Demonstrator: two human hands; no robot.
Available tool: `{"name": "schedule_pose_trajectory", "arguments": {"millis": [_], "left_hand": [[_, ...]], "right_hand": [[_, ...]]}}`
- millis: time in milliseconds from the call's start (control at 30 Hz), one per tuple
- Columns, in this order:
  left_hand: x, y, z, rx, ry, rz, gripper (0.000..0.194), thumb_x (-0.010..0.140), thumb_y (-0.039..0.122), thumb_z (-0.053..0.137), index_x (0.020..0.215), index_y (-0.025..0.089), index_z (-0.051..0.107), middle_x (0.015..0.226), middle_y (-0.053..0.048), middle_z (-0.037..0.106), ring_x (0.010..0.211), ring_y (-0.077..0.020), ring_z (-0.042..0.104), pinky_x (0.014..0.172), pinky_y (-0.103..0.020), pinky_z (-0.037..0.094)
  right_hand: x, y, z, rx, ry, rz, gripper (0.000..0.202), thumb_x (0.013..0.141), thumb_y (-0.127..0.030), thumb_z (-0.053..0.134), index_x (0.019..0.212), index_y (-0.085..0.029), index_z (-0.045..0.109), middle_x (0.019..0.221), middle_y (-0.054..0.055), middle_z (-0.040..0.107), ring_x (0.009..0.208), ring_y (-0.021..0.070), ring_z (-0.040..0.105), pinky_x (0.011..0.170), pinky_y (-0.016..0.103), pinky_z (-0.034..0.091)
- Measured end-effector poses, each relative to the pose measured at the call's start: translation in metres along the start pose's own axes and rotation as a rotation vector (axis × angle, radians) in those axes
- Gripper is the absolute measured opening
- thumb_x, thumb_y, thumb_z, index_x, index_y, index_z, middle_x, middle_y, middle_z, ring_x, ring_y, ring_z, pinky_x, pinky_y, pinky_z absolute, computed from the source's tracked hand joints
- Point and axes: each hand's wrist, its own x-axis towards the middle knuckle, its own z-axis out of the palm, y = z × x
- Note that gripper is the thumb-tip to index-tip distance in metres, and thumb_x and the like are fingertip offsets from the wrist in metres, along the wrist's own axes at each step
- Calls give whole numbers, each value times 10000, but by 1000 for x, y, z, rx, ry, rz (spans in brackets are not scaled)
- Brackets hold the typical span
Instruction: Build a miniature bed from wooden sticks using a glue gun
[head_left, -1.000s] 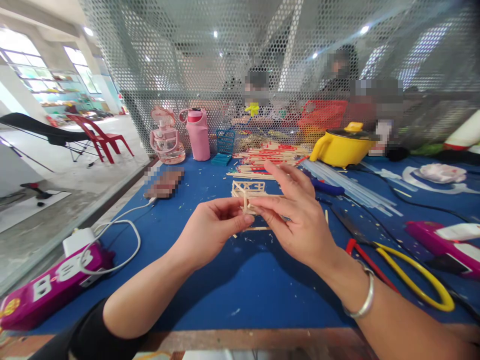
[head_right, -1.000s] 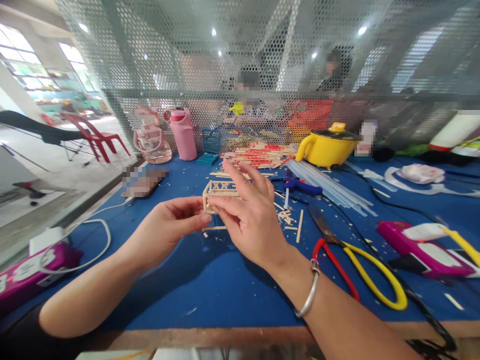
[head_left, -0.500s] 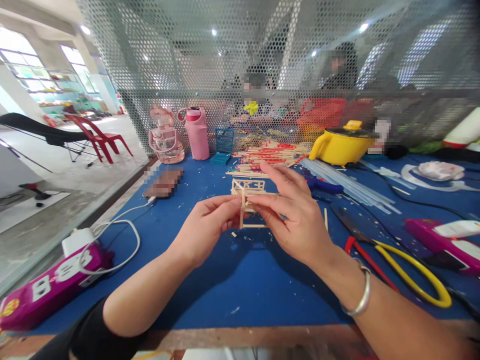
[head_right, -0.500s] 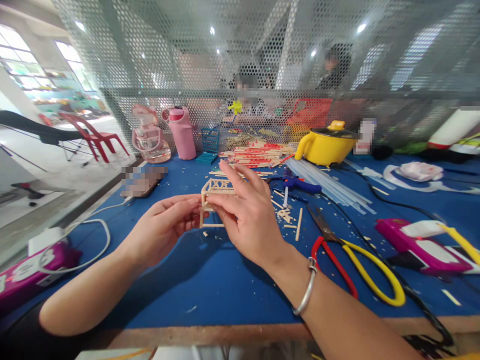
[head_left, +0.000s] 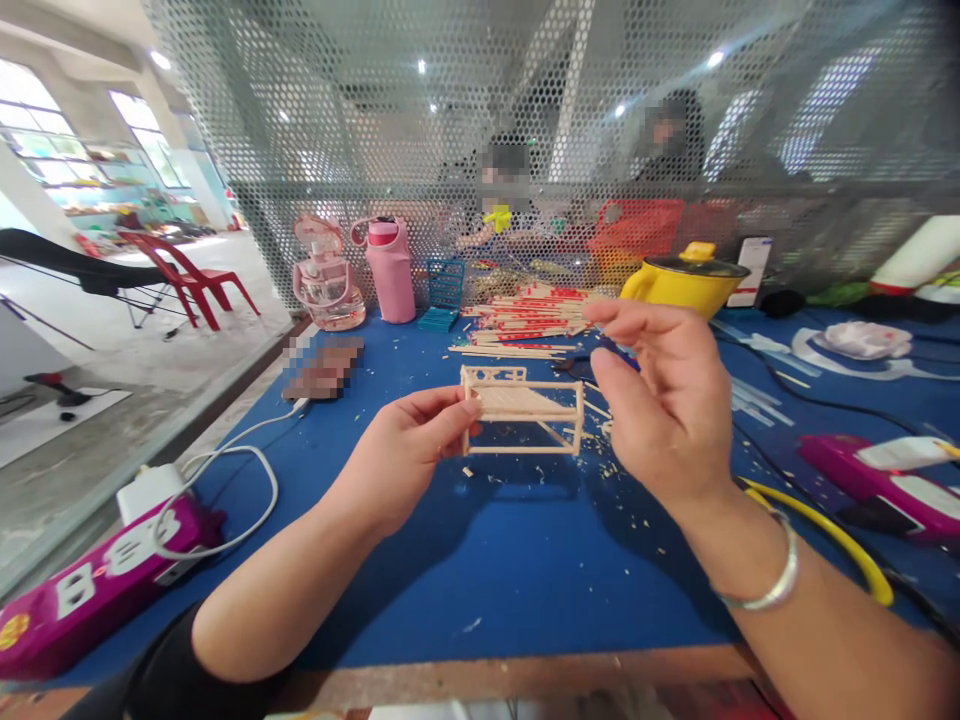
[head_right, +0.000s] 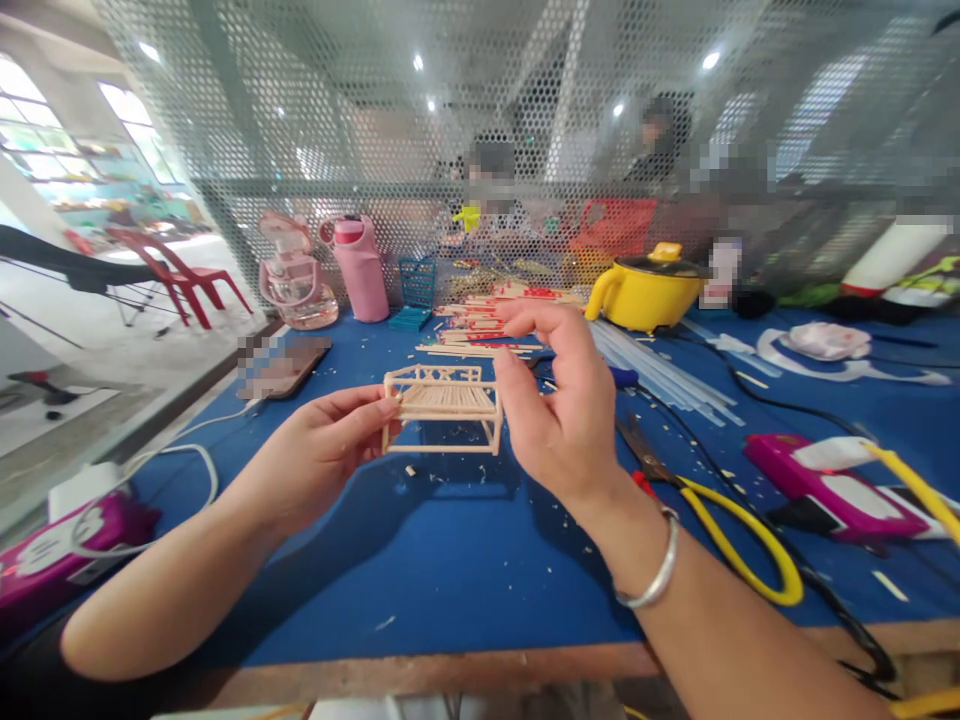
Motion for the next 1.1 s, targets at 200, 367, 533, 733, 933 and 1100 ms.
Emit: {"name": "schedule_pose_trajectory", "arguments": {"millis": [200,367,533,733,933,1100], "left_hand": [[-6,8,1,38,-1,30,220,796,360,641,869,162,703,706,10,584,623,-80,448,603,-205,357],[-8,7,3,41,-2,64,218,815,353,623,909,177,712,719,15,593,642,-79,453,632,-199,367],[-9,7,4,106,-13,99,204,811,349,630,879,183,726,696,16,598,598,-76,433,577,-191,351],[-11,8,8,137,-56,119,228,820,357,618,941,199,731,723,11,600,639,-86,462,626,-196,382],[-13,7,6,209,-82,97,256,817,381,614,942,186,725,748,-4,611,670,-107,474,642,-218,385],[-15,6,5,225,-82,69,275,807,402,623,973,209,724,723,5,599,650,-106,459,622,-223,368]], "right_hand": [[27,-23,-3,-276,-405,-351,145,773,-137,570,817,-215,684,1099,65,635,1060,217,558,948,422,444],[13,-26,11,-391,-456,-364,172,781,-171,596,859,-251,728,1350,26,528,1212,293,473,1010,536,384],[0,-23,14,-386,-382,-358,162,822,-197,600,911,-258,720,1352,38,536,1210,296,491,988,530,424],[-2,-22,14,-339,-320,-321,126,827,-206,608,859,-250,722,1263,41,611,1167,279,538,944,516,470],[-1,-24,11,-370,-385,-351,133,835,-213,599,861,-254,722,1324,30,568,1223,279,491,1002,516,417],[3,-23,4,-401,-458,-424,142,844,-230,597,910,-278,713,1356,2,539,1279,278,434,1040,521,369]]}}
